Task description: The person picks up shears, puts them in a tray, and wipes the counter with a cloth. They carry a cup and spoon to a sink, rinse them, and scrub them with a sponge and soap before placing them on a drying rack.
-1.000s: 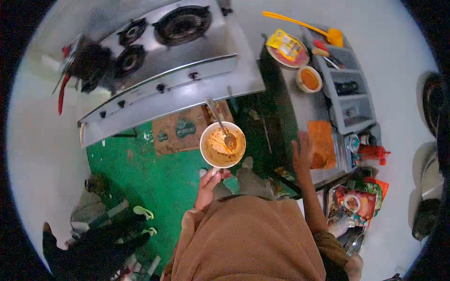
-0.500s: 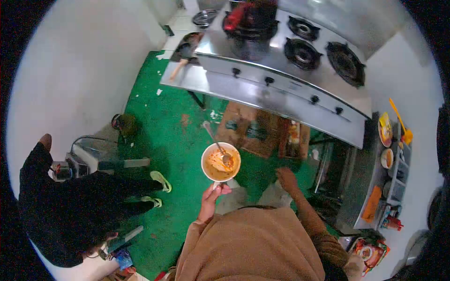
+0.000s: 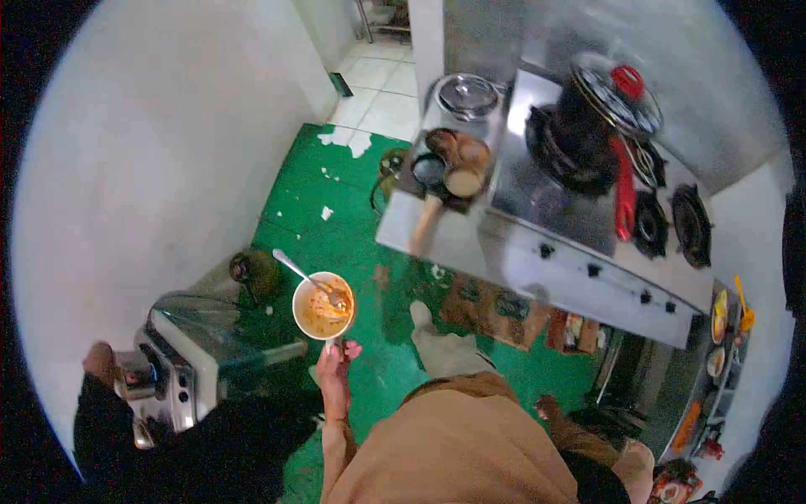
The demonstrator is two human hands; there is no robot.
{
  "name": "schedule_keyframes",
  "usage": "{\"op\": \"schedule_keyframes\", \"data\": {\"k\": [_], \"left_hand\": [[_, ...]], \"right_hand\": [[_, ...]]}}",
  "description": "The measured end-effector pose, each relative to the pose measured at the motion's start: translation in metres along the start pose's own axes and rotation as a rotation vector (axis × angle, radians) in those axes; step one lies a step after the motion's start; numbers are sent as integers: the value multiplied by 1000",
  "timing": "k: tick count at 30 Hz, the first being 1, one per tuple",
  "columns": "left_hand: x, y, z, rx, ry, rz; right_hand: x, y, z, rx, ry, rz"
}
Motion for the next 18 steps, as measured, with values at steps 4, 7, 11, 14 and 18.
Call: {"op": "schedule_keyframes", "data": {"k": [4, 7, 11, 14, 18], "left_hand": [[-3, -8, 2, -28, 56, 14], [45, 1, -15, -124, 28, -1], [100, 40, -6, -97, 48, 28], [166, 77, -2, -16, 27, -1], [274, 90, -5, 120, -85, -29]], "right_hand": [[82, -72, 28, -609, 258, -359], [102, -121, 37, -640, 302, -443], [103, -222, 31, -362, 171, -560], [114, -174, 48, -594, 195, -269], [109, -147, 133, -826, -262, 68]]}}
Point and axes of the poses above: each hand's wrist, its own x-axis towards the middle knuckle, its own z-axis out of the palm, y = z × x, the point moved 9 cm from there along x, towards the middle knuckle, and after that the axes turned 5 degrees about y, right-handed, at the moved point
